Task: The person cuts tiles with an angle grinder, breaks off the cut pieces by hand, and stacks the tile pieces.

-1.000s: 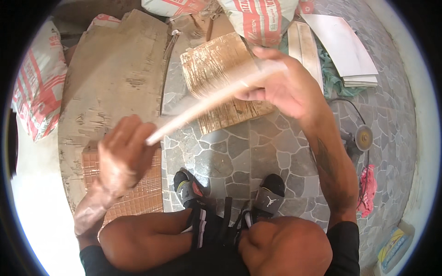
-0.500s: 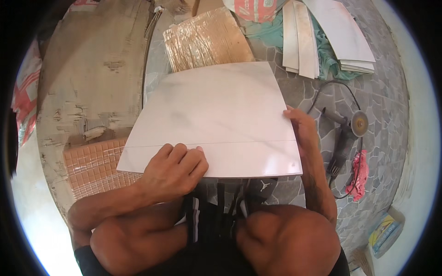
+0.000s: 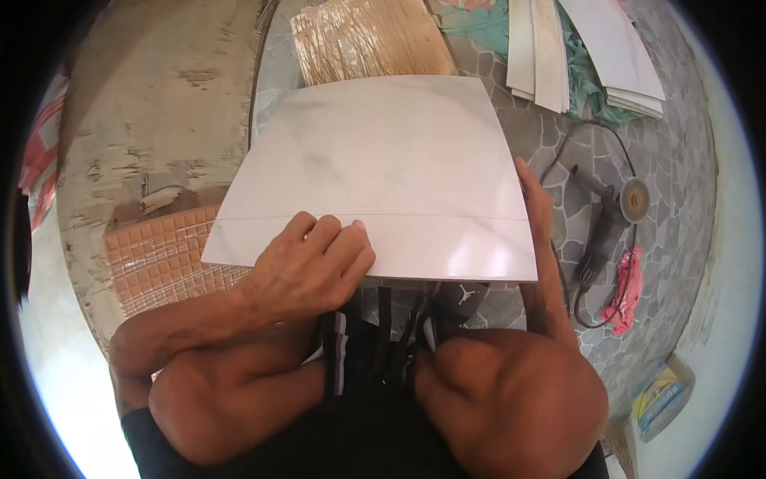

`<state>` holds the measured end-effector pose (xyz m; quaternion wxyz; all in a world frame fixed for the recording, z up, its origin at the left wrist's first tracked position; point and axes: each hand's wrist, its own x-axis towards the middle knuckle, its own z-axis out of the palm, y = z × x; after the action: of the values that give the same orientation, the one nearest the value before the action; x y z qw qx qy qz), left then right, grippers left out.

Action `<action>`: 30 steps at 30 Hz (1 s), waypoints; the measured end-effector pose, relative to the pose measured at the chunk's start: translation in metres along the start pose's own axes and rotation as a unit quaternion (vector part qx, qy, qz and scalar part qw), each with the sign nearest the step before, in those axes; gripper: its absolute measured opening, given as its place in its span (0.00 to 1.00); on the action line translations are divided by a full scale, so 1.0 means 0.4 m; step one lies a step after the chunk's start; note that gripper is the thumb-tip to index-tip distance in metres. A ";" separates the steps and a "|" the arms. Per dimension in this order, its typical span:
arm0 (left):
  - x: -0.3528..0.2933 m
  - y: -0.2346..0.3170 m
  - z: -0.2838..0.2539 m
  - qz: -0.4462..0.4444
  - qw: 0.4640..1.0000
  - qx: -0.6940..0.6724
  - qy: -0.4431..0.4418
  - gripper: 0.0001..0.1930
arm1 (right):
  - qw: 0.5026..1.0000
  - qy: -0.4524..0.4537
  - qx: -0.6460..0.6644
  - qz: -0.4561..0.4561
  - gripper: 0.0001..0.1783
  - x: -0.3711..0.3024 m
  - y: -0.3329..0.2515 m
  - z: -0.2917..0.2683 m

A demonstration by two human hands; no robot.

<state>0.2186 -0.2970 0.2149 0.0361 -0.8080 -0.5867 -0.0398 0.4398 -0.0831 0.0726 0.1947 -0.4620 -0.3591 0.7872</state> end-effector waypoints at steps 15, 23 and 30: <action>0.158 -0.061 -0.105 -0.030 0.999 0.010 0.041 0.08 | 0.925 -0.373 -0.026 -0.064 0.40 -0.187 -0.058 0.165; 0.431 -0.097 -0.230 -0.056 0.982 -0.102 -0.147 0.13 | 0.942 -0.298 -0.047 -0.148 0.39 -0.219 -0.188 0.237; 0.597 -0.053 -0.221 0.056 0.982 -0.051 -0.172 0.16 | 0.975 -0.046 -0.170 -0.137 0.25 -0.265 -0.308 0.238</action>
<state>0.2700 -0.0741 0.3285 -0.1047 -0.8353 -0.5349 0.0722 0.4070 -0.1052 0.2568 0.2027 -0.3976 -0.5562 0.7011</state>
